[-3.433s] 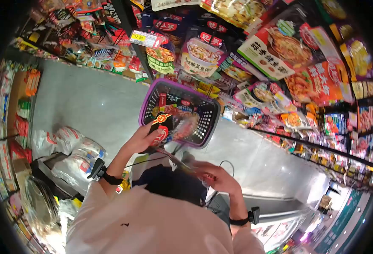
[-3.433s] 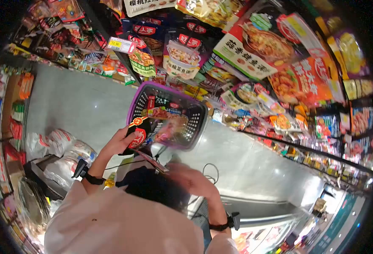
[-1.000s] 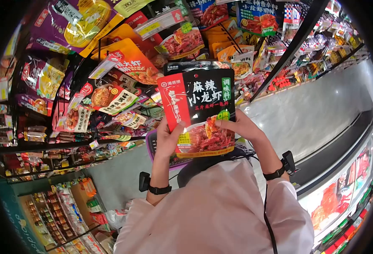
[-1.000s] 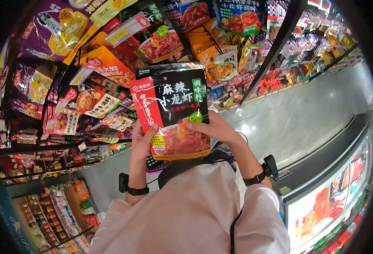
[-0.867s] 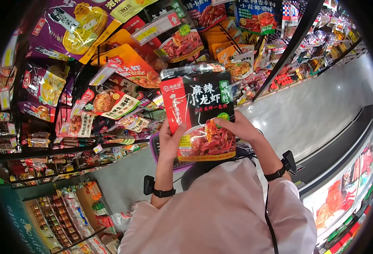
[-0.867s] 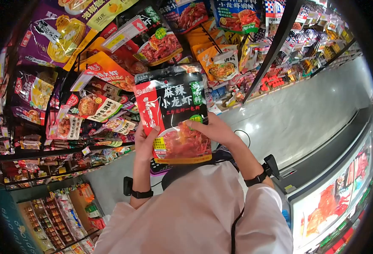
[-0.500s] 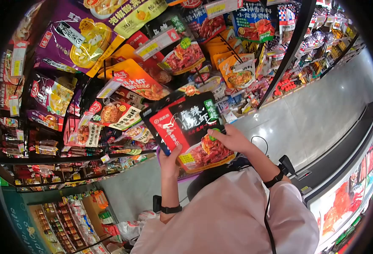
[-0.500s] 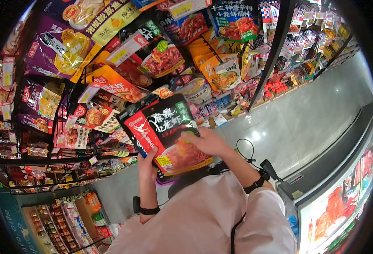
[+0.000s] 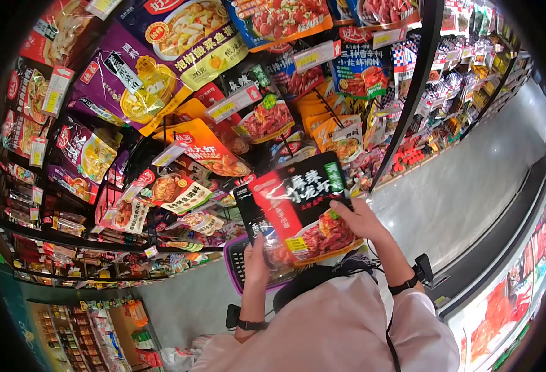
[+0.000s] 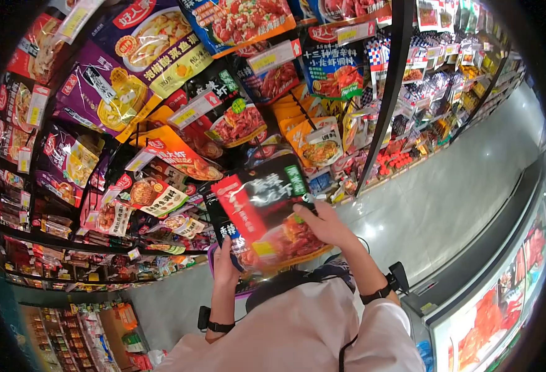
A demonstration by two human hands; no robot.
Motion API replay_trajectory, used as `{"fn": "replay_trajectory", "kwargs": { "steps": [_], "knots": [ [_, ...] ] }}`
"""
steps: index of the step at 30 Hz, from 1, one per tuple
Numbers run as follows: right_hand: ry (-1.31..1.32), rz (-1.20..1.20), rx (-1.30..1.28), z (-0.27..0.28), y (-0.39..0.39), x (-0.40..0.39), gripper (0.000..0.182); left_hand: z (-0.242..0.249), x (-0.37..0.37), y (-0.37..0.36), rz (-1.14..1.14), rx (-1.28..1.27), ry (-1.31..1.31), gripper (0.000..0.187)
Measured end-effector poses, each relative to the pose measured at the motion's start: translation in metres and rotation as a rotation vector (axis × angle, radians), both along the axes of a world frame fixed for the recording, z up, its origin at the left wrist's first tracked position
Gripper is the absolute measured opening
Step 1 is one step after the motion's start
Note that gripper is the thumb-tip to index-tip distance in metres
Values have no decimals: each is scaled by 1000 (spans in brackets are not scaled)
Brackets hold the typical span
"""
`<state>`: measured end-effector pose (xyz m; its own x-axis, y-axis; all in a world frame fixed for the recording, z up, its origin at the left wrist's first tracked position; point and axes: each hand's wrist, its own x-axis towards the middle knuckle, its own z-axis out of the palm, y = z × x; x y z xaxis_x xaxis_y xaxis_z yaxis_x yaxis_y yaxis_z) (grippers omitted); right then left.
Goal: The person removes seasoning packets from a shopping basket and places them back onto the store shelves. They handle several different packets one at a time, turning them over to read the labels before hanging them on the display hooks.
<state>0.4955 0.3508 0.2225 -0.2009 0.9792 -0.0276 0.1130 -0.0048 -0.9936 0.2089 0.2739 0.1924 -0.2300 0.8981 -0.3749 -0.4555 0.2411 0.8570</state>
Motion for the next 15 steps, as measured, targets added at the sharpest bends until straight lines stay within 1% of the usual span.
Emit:
{"fn": "replay_trajectory", "kwargs": {
  "steps": [1,4,5,7,8,9,10,11,13,15],
  "knots": [
    [-39,-21,-24,-5,5,9,35,13,5,2,-1,-34,-40,30],
    [-65,-166,-9,-14,11,29,36,-3,-3,8,87,-83,-162,32],
    [41,-156,-11,13,10,31,36,-7,-5,8,81,-64,-160,36],
    [0,-206,27,-2,28,36,35,-4,-1,6,62,-51,-198,32],
    [-21,-229,44,2,36,37,34,-1,1,5,54,-46,-218,31],
    [67,-239,60,9,42,34,34,-4,0,3,50,-61,-232,32],
    [76,-261,126,4,55,32,34,-8,-1,0,53,-68,-243,32],
    [140,-227,31,1,69,29,34,-12,-2,-2,58,-72,-254,32],
    [181,-202,-14,3,92,20,34,-20,-6,-5,88,-86,-243,30],
    [140,-211,79,12,107,3,34,-25,-12,-13,133,-102,-252,29]
  ]
}}
